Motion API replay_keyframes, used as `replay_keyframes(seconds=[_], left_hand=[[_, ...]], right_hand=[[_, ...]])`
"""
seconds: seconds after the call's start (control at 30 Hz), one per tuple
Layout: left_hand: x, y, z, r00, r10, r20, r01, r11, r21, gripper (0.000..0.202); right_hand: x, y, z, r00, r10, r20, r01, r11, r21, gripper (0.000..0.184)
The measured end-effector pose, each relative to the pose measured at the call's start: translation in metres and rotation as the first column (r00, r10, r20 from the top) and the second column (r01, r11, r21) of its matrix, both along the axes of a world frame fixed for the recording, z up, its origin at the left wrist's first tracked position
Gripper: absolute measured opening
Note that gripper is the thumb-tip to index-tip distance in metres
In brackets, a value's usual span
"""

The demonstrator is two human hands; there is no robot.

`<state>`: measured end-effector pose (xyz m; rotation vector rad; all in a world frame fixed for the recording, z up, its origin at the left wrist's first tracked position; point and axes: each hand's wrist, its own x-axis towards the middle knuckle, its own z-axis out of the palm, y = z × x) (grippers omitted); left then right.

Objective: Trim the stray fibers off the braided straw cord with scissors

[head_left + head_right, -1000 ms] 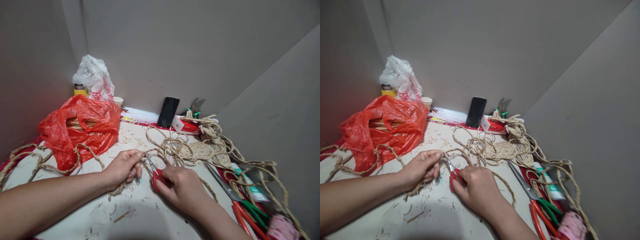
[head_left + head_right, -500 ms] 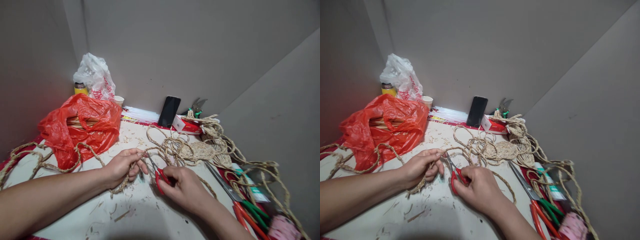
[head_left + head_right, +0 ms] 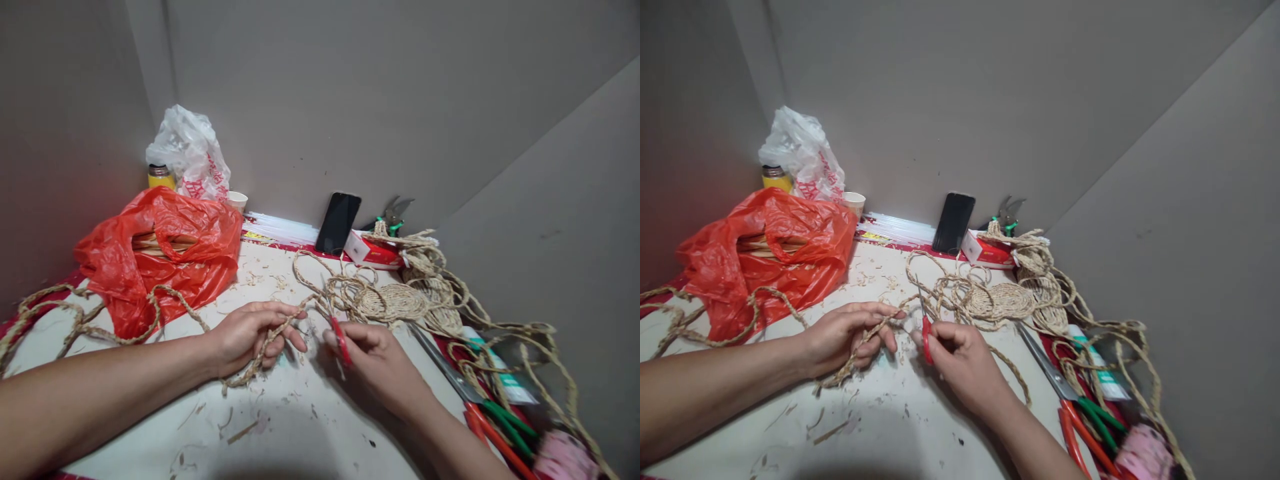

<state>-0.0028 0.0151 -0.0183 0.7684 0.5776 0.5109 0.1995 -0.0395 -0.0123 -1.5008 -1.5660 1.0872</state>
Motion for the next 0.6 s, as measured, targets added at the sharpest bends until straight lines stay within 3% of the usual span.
replay_keyframes(seconds=[0.13, 0.27, 0.37, 0.47, 0.6], left_hand=[[0.002, -0.008, 0.0, 0.997, -0.028, -0.075, 0.042, 0.982, 0.185, 0.032], [0.001, -0.018, 0.001, 0.98, -0.064, -0.19, 0.123, 0.939, 0.32, 0.044], [0.0, -0.023, 0.002, 0.971, -0.096, -0.218, 0.169, 0.924, 0.342, 0.054], [0.001, -0.024, 0.002, 0.968, -0.132, -0.214, 0.194, 0.933, 0.304, 0.062], [0.002, -0.023, 0.0, 0.966, -0.149, -0.21, 0.196, 0.954, 0.225, 0.042]], right_hand=[[-0.008, -0.002, -0.002, 0.92, -0.081, -0.383, 0.019, 0.986, -0.163, 0.036], [-0.017, -0.003, -0.001, 0.699, -0.221, -0.68, -0.005, 0.949, -0.314, 0.034], [-0.021, -0.004, 0.002, 0.581, -0.304, -0.755, -0.026, 0.921, -0.39, 0.026], [-0.02, -0.003, 0.004, 0.551, -0.35, -0.758, 0.041, 0.918, -0.394, 0.023], [-0.011, 0.002, 0.006, 0.515, -0.392, -0.762, 0.211, 0.92, -0.331, 0.022]])
